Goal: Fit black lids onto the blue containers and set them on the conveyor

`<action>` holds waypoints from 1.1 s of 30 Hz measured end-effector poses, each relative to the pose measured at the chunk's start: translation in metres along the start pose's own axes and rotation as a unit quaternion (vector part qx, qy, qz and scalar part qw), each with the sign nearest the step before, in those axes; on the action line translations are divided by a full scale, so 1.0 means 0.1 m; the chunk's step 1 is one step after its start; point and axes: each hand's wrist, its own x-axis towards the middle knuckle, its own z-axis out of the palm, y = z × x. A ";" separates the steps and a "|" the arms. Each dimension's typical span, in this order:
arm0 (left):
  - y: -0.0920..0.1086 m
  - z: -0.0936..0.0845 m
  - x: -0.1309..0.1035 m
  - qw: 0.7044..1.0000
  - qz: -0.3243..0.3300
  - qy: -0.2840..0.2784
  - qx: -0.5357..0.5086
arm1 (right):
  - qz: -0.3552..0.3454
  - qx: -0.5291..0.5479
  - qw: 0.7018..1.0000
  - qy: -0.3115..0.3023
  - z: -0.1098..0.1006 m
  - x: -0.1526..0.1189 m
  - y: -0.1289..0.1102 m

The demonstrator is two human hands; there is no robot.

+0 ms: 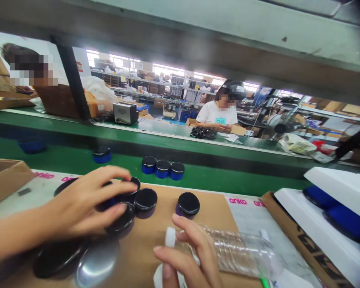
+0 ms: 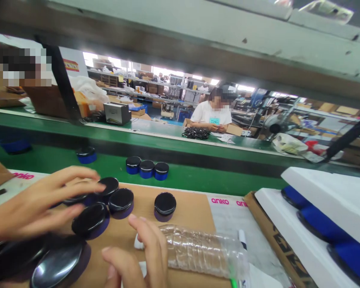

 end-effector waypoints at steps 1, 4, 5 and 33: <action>-0.10 0.07 0.26 0.999 -0.017 -0.030 0.008 | 0.001 0.003 1.000 0.001 0.00 0.00 0.00; -0.43 0.44 0.93 0.988 -0.053 -0.136 0.043 | 0.004 0.007 1.000 0.001 -0.02 -0.02 0.01; -0.52 0.58 1.09 0.981 -0.068 -0.175 0.056 | 0.007 0.008 1.000 0.001 -0.02 -0.03 0.02; 0.06 0.85 1.80 0.947 -0.143 -0.285 -0.035 | 0.085 0.031 0.996 0.014 -0.29 0.24 0.27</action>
